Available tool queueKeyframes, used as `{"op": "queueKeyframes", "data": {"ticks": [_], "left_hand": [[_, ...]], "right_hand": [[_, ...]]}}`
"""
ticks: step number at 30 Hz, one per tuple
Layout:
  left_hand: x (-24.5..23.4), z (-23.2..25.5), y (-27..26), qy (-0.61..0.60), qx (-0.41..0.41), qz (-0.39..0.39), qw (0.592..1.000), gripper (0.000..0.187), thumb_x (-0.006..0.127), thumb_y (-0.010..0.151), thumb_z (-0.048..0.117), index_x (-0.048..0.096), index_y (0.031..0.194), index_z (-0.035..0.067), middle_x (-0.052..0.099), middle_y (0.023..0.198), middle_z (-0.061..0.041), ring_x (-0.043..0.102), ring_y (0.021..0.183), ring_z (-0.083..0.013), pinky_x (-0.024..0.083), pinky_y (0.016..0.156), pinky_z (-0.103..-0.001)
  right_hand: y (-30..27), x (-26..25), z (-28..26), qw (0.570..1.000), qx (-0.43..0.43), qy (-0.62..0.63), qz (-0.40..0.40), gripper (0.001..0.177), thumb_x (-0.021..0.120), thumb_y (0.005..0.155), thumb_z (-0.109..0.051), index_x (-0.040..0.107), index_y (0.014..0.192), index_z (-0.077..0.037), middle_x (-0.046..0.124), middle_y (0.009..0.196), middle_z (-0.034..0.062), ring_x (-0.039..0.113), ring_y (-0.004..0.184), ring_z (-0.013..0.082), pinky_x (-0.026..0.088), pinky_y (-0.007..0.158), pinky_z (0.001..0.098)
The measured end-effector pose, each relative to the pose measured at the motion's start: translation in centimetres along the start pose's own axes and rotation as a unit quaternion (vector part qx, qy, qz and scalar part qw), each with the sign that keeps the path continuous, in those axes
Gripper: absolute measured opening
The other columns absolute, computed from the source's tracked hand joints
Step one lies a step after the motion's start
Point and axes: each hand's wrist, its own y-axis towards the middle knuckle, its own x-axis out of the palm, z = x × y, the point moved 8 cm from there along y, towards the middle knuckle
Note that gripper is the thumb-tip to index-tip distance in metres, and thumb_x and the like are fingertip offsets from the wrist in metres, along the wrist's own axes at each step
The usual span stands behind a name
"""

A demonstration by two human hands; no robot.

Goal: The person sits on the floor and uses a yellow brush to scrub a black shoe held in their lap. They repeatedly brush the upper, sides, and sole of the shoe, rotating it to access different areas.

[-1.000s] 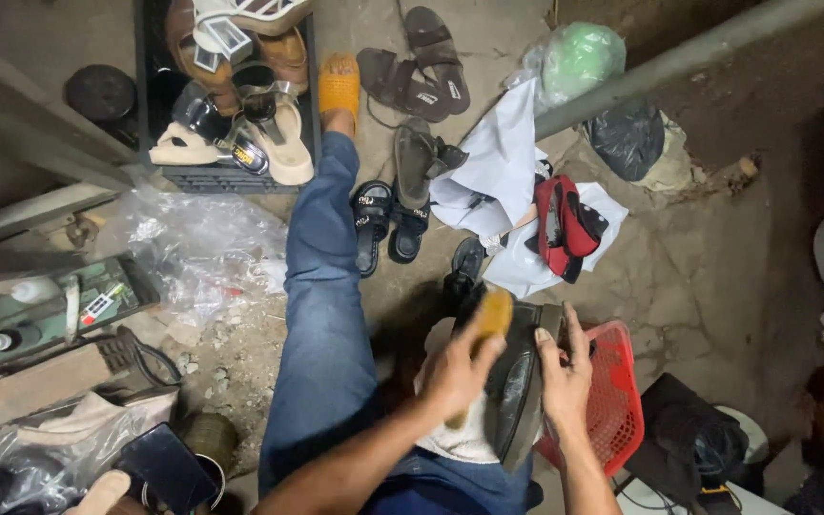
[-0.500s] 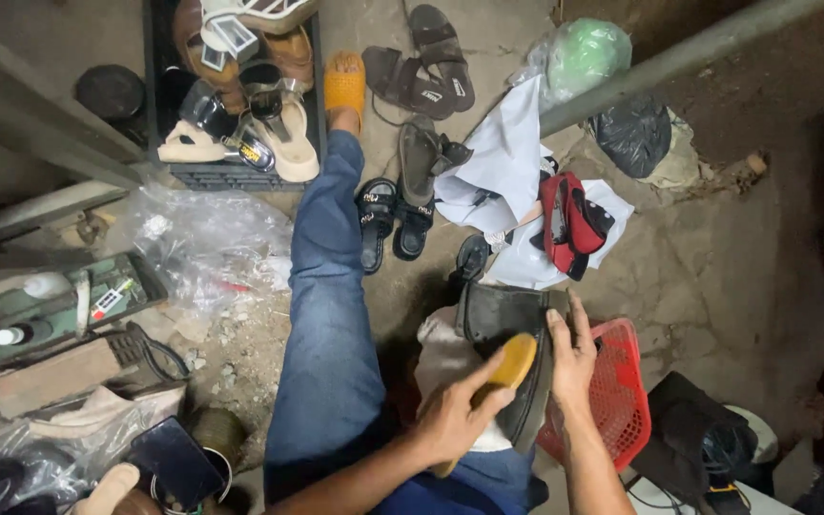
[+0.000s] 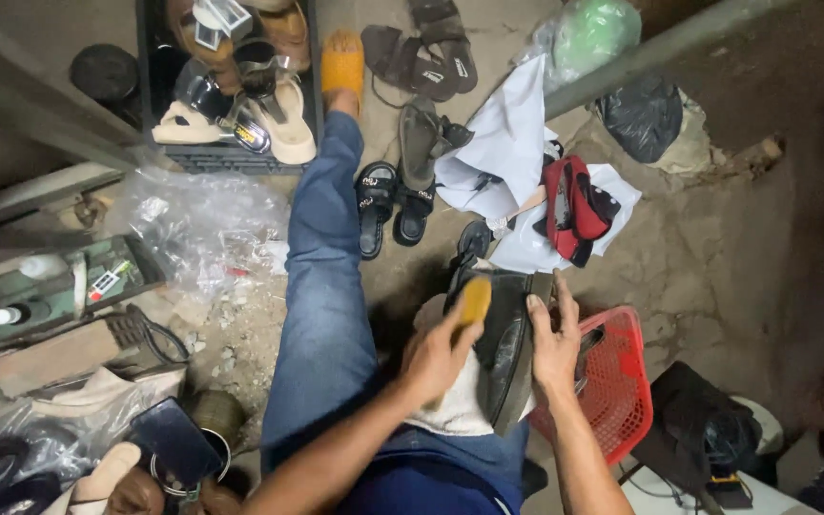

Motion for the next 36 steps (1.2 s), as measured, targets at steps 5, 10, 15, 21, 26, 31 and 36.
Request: {"op": "queueKeyframes", "data": {"ticks": [5,10,15,21,26,31,36], "left_hand": [[-1.4,4.4,-1.3,-0.022,0.012,0.005,1.000,0.065,0.045,0.102,0.053,0.041,0.156,0.017,0.064,0.127,-0.033,0.060,0.121,-0.0495,0.049,0.100,-0.058],[1.9,0.6,-1.1,0.040,0.068,-0.007,0.997,0.069,0.047,0.099,0.055,0.028,0.161,0.032,0.077,0.091,-0.019,0.075,0.069,-0.0342,0.063,0.065,-0.047],[-2.2,5.7,-1.9,0.018,-0.056,-0.010,0.998,0.064,0.048,0.098,0.060,0.054,0.149,0.022,0.068,0.124,-0.026,0.062,0.123,-0.0442,0.049,0.101,-0.056],[1.1,-0.3,-4.2,0.067,-0.028,-0.026,0.997,0.059,0.052,0.098,0.056,0.047,0.152,0.033,0.070,0.116,-0.028,0.067,0.113,-0.0448,0.052,0.100,-0.055],[-4.3,-2.4,-2.6,0.140,-0.056,0.039,0.988,0.059,0.049,0.098,0.055,0.046,0.153,0.035,0.072,0.108,-0.029,0.068,0.112,-0.0437,0.051,0.101,-0.054],[-5.6,3.7,-3.8,0.051,-0.026,0.100,0.993,0.060,0.051,0.096,0.056,0.050,0.151,0.032,0.074,0.105,-0.027,0.069,0.105,-0.0461,0.052,0.094,-0.057],[1.0,9.1,-4.1,-0.003,0.153,0.100,0.983,0.059,0.060,0.092,0.066,0.042,0.147,0.055,0.080,0.101,-0.008,0.075,0.094,-0.0357,0.060,0.086,-0.048]], "right_hand": [[-0.4,-0.1,-2.0,1.000,0.003,-0.021,-0.005,0.061,0.067,0.097,-0.039,0.050,0.153,-0.021,0.053,0.141,0.0214,0.054,0.133,0.0411,0.035,0.117,0.0554],[0.2,-0.5,0.2,0.994,0.107,0.037,-0.003,0.067,0.061,0.090,-0.039,0.046,0.154,-0.022,0.049,0.157,0.0054,0.052,0.137,0.0176,0.039,0.113,0.0329],[-0.7,-0.3,-1.6,1.000,-0.004,0.007,-0.013,0.062,0.066,0.098,-0.037,0.048,0.154,-0.020,0.050,0.146,0.0249,0.055,0.132,0.0399,0.036,0.117,0.0534],[-0.5,-1.3,-1.3,0.999,0.039,0.014,-0.014,0.065,0.064,0.097,-0.045,0.046,0.155,-0.020,0.045,0.148,0.0324,0.045,0.139,0.0480,0.034,0.117,0.0571],[1.3,-2.7,-1.2,0.993,0.071,-0.029,-0.085,0.079,0.066,0.093,-0.053,0.043,0.156,-0.012,0.044,0.149,0.0362,0.047,0.136,0.0519,0.041,0.108,0.0632],[2.9,-7.3,-0.4,0.985,-0.045,-0.104,-0.128,0.071,0.080,0.091,-0.041,0.055,0.144,-0.001,0.060,0.096,0.0215,0.059,0.081,0.0316,0.046,0.069,0.0467],[-1.4,-7.4,-9.4,0.965,-0.133,-0.095,-0.203,0.094,0.092,0.073,-0.013,0.042,0.151,0.000,0.058,0.128,0.0312,0.062,0.113,0.0502,0.048,0.097,0.0603]]}}
